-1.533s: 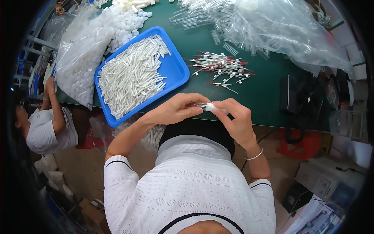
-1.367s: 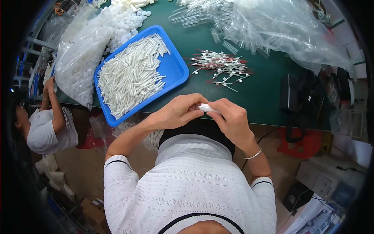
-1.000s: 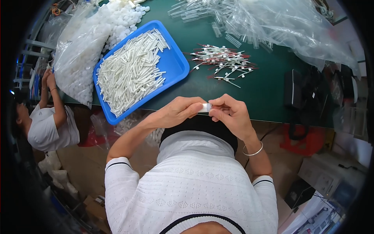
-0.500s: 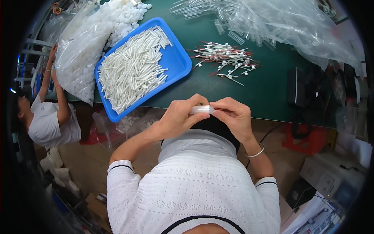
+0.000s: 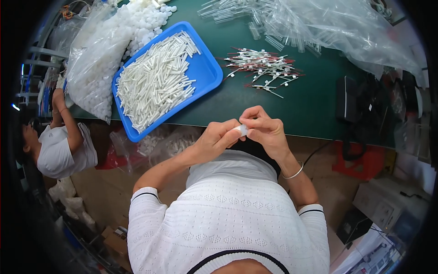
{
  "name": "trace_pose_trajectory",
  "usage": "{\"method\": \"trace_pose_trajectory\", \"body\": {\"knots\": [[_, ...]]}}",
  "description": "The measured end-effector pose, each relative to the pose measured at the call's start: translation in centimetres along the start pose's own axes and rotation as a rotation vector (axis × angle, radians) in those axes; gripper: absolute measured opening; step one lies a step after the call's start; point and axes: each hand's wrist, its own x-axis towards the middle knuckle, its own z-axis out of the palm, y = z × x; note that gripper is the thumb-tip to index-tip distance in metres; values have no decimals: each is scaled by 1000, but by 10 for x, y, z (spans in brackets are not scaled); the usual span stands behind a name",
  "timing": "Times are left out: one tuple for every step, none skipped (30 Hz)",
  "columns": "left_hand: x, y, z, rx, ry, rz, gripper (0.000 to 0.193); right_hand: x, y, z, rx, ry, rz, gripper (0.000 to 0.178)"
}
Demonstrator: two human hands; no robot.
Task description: The recorder is assembling small plastic components by inserting a thin rod into a base part.
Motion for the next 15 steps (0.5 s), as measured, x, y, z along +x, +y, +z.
{"method": "trace_pose_trajectory", "body": {"knots": [[-1, 2, 3, 2, -2, 2, 29, -1, 4, 5, 114, 14, 16, 21], [-1, 5, 6, -75, 7, -41, 31, -3, 5, 8, 228, 27, 32, 21], [-2, 6, 7, -151, 15, -84, 33, -4, 5, 9, 348, -7, 106, 23], [-3, 2, 4, -150, 14, -80, 33, -4, 2, 11, 346, -8, 103, 23], [-7, -6, -3, -241, -83, -123, 34, -3, -3, 14, 389, -26, 140, 20], [-9, -10, -7, -331, -181, -165, 34, -3, -7, 15, 431, -45, 177, 18], [-9, -7, -7, -332, -184, -159, 34, -2, -6, 11, 425, -45, 175, 18], [-10, 0, -5, -362, -154, -216, 32, -1, -3, 5, 177, -94, 137, 20], [-12, 5, -4, -391, -125, -274, 31, 0, -2, -1, -71, -141, 98, 22], [-18, 7, -8, -339, -100, -291, 31, 4, -11, -3, -396, -37, -21, 25], [-26, 9, -16, -286, -76, -305, 31, 8, -16, -12, -665, 103, -131, 26], [-38, 0, -25, -186, -40, -324, 29, 10, -12, -27, -836, 227, -194, 25], [-54, -14, -34, -75, 4, -341, 28, 16, -17, -35, -1000, 304, -235, 18], [-72, -25, -42, 38, 47, -362, 27, 21, -17, -42, -1136, 321, -259, 16], [-88, -33, -48, 278, 117, -372, 27, 24, -15, -48, -1276, 341, -280, 13]]}}
